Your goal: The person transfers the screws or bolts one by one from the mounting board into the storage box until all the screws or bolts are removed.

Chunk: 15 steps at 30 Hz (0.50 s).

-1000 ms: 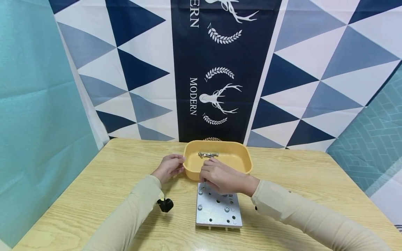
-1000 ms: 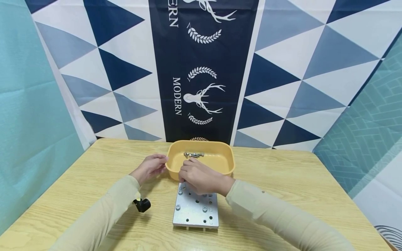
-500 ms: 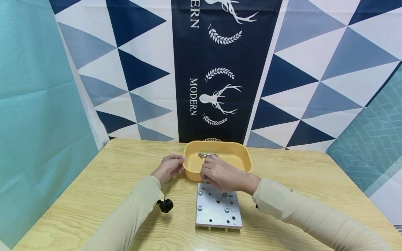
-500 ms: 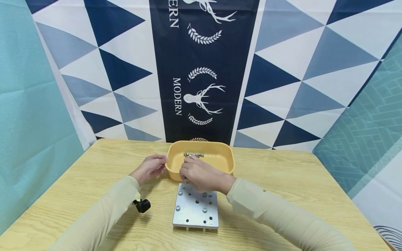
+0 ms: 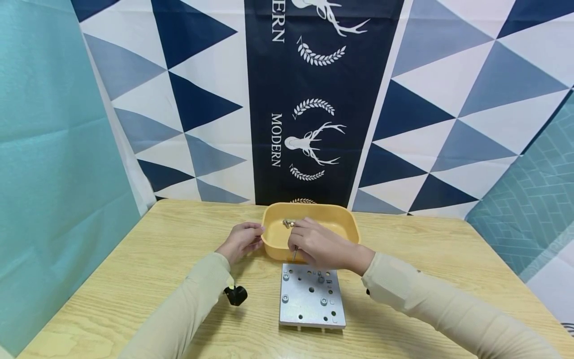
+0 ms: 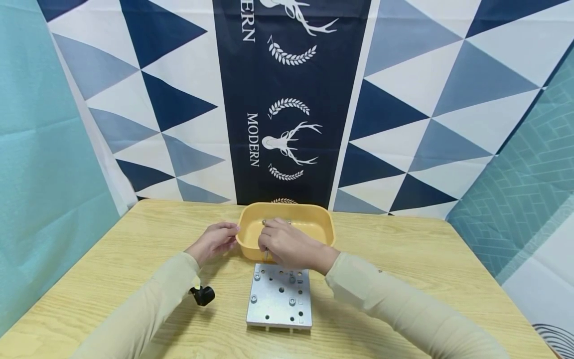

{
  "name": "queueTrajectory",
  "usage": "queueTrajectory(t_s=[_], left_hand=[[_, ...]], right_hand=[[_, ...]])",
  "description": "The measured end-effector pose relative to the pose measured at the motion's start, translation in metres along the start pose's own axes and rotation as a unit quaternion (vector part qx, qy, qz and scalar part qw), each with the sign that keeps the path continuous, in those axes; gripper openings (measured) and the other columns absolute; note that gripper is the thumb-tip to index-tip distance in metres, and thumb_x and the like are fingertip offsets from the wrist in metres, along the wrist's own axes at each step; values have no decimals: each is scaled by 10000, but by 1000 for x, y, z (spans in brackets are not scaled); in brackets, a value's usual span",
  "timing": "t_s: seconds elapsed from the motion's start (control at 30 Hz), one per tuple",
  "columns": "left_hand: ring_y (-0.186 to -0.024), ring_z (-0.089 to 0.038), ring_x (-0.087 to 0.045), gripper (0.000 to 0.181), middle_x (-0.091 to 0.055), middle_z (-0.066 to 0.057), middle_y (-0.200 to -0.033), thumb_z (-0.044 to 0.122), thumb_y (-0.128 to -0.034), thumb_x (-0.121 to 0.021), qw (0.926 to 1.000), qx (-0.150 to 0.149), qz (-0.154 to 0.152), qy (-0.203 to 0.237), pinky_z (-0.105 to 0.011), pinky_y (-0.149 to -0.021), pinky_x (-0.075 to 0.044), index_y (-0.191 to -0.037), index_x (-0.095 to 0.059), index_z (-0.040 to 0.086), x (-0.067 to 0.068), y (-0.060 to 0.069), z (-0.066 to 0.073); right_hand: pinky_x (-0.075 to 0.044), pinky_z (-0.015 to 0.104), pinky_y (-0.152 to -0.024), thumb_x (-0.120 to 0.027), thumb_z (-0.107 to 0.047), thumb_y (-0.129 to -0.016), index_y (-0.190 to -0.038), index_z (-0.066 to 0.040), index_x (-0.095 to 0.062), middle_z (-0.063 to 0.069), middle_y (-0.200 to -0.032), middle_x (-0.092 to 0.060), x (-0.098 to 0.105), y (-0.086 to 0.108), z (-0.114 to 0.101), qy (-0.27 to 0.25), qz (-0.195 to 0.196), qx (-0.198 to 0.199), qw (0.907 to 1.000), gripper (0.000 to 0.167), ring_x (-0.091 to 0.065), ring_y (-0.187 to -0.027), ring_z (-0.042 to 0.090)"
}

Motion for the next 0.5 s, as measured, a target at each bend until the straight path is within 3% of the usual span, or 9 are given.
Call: queueTrajectory(t_s=[0.3,0.5], left_hand=[[-673,-86,-541,237,-578,-64,-886,115,-949,-594,10000,-1,1,53,-161,-607,-504,-1164,-594,16,0,-2,-2],[-652,-78,-538,250,-583,-64,-869,108,-951,-588,10000,-46,-38,67,-156,-590,-498,-1178,-586,5,0,-2,-3]], right_hand=[[-449,285,-826,-645,22,-781,-861,-137,-640,-56,-814,-634,5,-2,10,186,352,134,9991,178,-524,-857,137],[-460,308,-843,-658,40,-766,-863,-112,-653,-34,-820,-653,5,-3,22,160,363,115,9991,180,-544,-866,146]])
Point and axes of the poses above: each hand's wrist, its own y-axis away from the middle knuckle, its own x-axis out of the back of the hand, z = x × y, the point moved 1 cm from there along -y, towards the middle knuckle
